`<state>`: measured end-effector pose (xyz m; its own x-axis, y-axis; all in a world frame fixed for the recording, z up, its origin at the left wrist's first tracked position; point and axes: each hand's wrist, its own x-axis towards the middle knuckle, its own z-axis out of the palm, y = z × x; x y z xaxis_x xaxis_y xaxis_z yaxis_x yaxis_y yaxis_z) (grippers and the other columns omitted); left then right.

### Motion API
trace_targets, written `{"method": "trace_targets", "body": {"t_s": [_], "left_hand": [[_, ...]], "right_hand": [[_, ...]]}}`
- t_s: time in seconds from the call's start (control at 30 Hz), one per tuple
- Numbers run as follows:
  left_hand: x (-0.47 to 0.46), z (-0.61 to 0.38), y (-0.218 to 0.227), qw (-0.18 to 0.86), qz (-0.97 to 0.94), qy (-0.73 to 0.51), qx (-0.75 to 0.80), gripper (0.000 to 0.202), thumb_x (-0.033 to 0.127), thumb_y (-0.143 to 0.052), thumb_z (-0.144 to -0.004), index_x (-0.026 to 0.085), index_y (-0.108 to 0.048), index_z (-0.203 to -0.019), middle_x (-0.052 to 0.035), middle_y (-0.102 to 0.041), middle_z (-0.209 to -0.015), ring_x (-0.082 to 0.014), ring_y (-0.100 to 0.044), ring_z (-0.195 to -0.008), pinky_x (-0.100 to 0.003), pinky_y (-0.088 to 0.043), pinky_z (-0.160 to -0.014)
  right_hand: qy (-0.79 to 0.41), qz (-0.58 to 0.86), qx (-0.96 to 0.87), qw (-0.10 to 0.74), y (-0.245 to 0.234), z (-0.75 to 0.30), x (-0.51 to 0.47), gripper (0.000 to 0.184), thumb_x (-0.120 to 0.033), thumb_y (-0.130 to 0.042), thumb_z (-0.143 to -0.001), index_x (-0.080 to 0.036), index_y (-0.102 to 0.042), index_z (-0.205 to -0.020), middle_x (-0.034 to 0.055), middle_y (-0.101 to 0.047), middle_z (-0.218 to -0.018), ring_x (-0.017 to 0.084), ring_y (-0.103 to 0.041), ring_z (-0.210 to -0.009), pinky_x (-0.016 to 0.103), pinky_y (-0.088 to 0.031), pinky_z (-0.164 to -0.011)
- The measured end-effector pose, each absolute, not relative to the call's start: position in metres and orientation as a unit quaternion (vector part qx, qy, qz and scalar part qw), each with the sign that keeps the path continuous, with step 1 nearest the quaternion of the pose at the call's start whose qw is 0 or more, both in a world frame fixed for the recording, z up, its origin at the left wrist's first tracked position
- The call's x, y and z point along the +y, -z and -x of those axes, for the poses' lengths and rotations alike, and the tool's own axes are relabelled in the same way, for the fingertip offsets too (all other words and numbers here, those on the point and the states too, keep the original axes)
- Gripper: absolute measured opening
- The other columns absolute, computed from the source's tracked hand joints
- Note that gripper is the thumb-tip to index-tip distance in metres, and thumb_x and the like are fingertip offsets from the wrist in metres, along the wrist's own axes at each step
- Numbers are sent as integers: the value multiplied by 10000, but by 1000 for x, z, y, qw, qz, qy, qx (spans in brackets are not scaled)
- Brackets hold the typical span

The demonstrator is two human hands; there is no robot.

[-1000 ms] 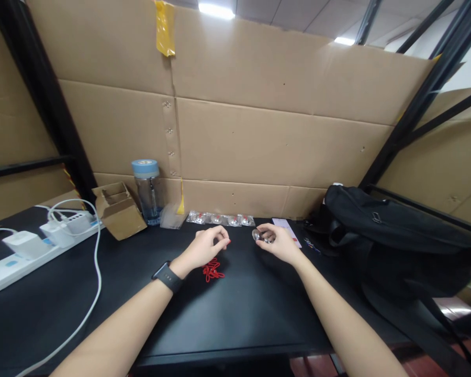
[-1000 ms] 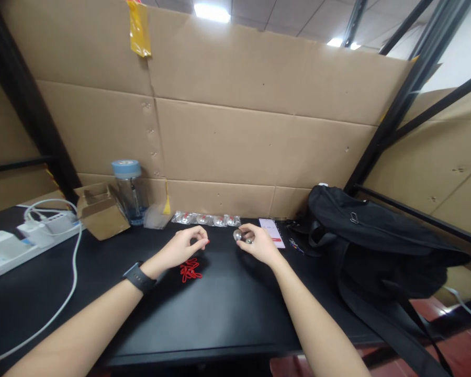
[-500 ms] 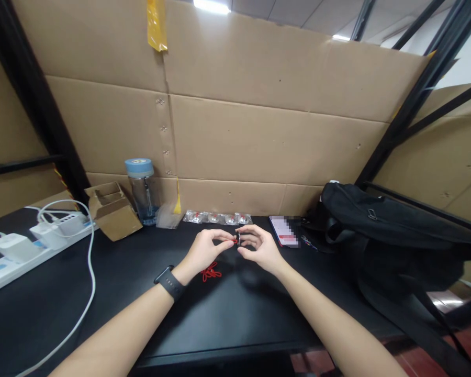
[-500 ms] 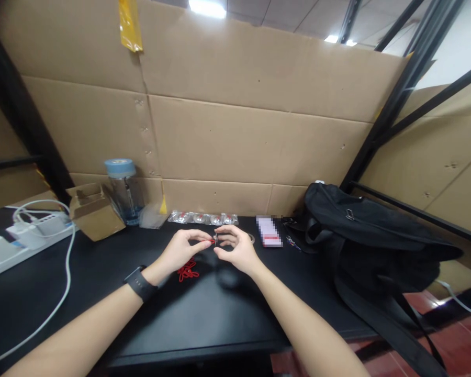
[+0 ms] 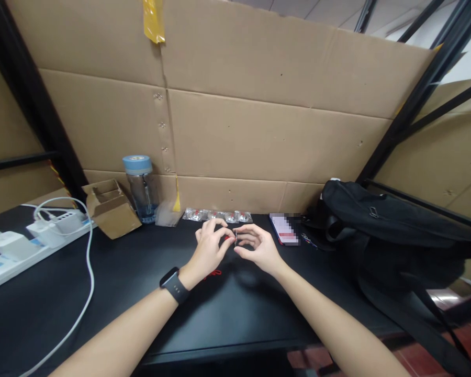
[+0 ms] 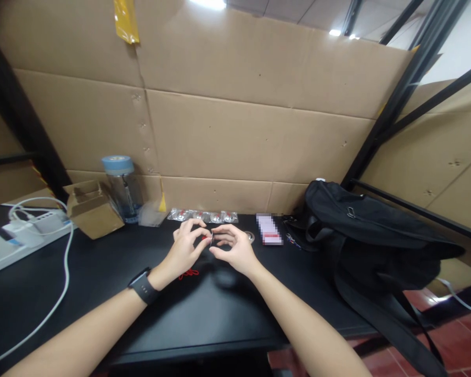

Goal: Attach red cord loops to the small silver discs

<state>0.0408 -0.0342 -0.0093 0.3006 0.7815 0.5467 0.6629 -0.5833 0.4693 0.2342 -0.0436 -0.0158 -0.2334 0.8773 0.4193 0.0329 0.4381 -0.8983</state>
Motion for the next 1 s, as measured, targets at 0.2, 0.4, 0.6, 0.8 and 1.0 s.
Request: {"method": "trace_targets", "body": {"t_s": [0.2, 0.4, 0.6, 0.8, 1.0], "left_hand": [[-36, -43, 11, 37, -795, -389, 464, 146, 312, -550, -954, 252, -683, -949, -82, -563, -1267, -289, -456, -1230, -443, -351, -953], [-37, -43, 12, 34, -800, -385, 459, 149, 295, -537, -947, 248, -678, -952, -86, -571, -1262, -292, -464, -1219, -438, -365, -948], [-37, -45, 15, 40, -801, -389, 453, 133, 273, -542, -939, 244, -670, -958, -87, -582, -1244, -287, -478, -1211, -436, -365, -950], [-35, -41, 11, 34, -795, -399, 455, 139, 301, -549, -943, 254, -680, -948, -78, -580, -1242, -285, -481, -1213, -445, -358, -956], [-38, -42, 9, 52, -802, -400, 440, 148, 337, -567, -948, 259, -693, -938, -70, -577, -1231, -279, -476, -1225, -438, -352, -994]], "right_hand": [[-398, 336, -673, 525, 16, -231, -45, 452, -273, -838, -714, -230, -633, -1114, 95, -691, -1222, 252, -707, -1075, 380, -600, -874], [-381, 347, -679, 523, 17, -229, -46, 460, -322, -835, -715, -232, -644, -1124, 91, -693, -1204, 254, -704, -1072, 385, -617, -857], [-389, 344, -673, 527, 19, -229, -44, 460, -301, -853, -701, -233, -640, -1103, 88, -700, -1208, 250, -707, -1065, 381, -614, -862], [-377, 351, -691, 508, 13, -234, -43, 238, -352, -777, -808, -218, -675, -977, 90, -671, -1254, 237, -681, -1103, 353, -594, -863], [-283, 381, -739, 478, 11, -238, -42, 157, -367, -639, -925, -219, -689, -914, 87, -636, -1194, 216, -633, -1106, 329, -557, -850]]}}
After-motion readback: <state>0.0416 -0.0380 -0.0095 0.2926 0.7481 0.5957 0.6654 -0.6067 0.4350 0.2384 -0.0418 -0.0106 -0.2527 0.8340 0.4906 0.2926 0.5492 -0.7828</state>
